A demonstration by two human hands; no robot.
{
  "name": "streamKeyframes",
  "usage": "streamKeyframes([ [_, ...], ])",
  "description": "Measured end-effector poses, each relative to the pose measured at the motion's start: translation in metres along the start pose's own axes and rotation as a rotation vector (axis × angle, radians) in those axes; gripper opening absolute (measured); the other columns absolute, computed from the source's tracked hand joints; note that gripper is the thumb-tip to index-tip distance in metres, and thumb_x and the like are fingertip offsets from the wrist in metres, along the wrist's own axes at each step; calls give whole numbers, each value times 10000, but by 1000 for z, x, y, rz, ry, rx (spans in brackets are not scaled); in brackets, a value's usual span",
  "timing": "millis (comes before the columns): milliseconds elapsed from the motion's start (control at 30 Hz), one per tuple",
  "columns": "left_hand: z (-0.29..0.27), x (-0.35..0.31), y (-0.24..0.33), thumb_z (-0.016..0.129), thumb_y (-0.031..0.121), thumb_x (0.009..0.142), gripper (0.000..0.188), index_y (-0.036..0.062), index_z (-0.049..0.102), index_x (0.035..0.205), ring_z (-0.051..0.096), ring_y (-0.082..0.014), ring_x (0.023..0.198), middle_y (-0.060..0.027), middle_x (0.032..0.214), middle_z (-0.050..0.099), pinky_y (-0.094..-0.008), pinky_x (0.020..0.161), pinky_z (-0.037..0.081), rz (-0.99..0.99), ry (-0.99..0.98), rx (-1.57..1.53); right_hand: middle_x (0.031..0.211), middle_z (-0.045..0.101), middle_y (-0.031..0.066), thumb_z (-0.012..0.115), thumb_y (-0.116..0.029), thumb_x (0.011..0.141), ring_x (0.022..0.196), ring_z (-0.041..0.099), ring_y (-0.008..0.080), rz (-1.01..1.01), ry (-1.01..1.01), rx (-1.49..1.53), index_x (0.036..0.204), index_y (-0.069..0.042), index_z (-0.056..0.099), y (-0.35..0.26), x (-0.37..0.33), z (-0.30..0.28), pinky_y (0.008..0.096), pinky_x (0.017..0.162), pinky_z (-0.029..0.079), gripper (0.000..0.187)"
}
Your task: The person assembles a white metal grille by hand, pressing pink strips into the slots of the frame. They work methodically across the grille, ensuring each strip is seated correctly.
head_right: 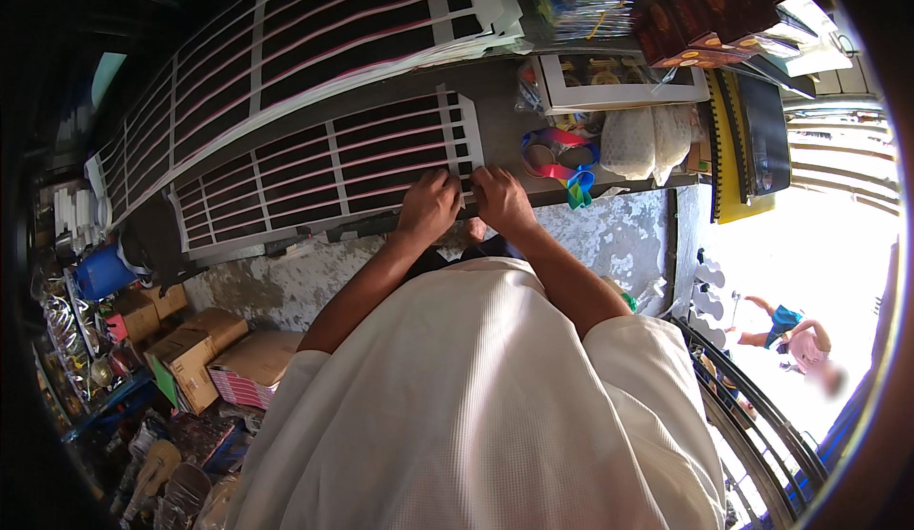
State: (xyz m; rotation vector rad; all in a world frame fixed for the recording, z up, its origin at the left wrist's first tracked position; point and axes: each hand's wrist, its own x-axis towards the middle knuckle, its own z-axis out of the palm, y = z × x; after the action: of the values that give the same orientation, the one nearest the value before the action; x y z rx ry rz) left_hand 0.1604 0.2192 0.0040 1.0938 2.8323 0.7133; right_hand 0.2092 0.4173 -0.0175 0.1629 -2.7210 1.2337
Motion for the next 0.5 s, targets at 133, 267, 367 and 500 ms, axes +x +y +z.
streamKeyframes([
  [133,-6,12,-4,755,104,921,124,19,754,1011,756,-343,986,-145,1014,701,-451,797,672,29,-132,23,1020,721,201,738,-21,921,974,717,467,6,-14,18,1107,-39,684,0,0,-3,554,866,584,194],
  [267,-14,17,-5,731,79,930,106,6,755,1002,766,-356,1008,-161,1049,712,-458,801,678,44,-172,7,1026,723,204,754,-21,902,976,719,469,-11,2,37,1140,-42,708,-1,0,-5,547,879,589,243],
  [367,-16,18,-4,760,74,901,136,8,747,1020,765,-351,1020,-157,1068,712,-452,819,678,63,-174,18,1023,723,204,762,-16,886,968,721,468,-12,3,42,1147,-46,718,-2,0,-7,546,881,592,266],
  [500,-10,24,-7,830,96,854,241,8,732,1057,760,-341,1045,-145,1089,706,-445,859,677,91,-241,70,1019,718,202,755,-13,875,984,725,466,6,-41,1,1155,-49,718,-1,0,-8,551,878,595,285],
])
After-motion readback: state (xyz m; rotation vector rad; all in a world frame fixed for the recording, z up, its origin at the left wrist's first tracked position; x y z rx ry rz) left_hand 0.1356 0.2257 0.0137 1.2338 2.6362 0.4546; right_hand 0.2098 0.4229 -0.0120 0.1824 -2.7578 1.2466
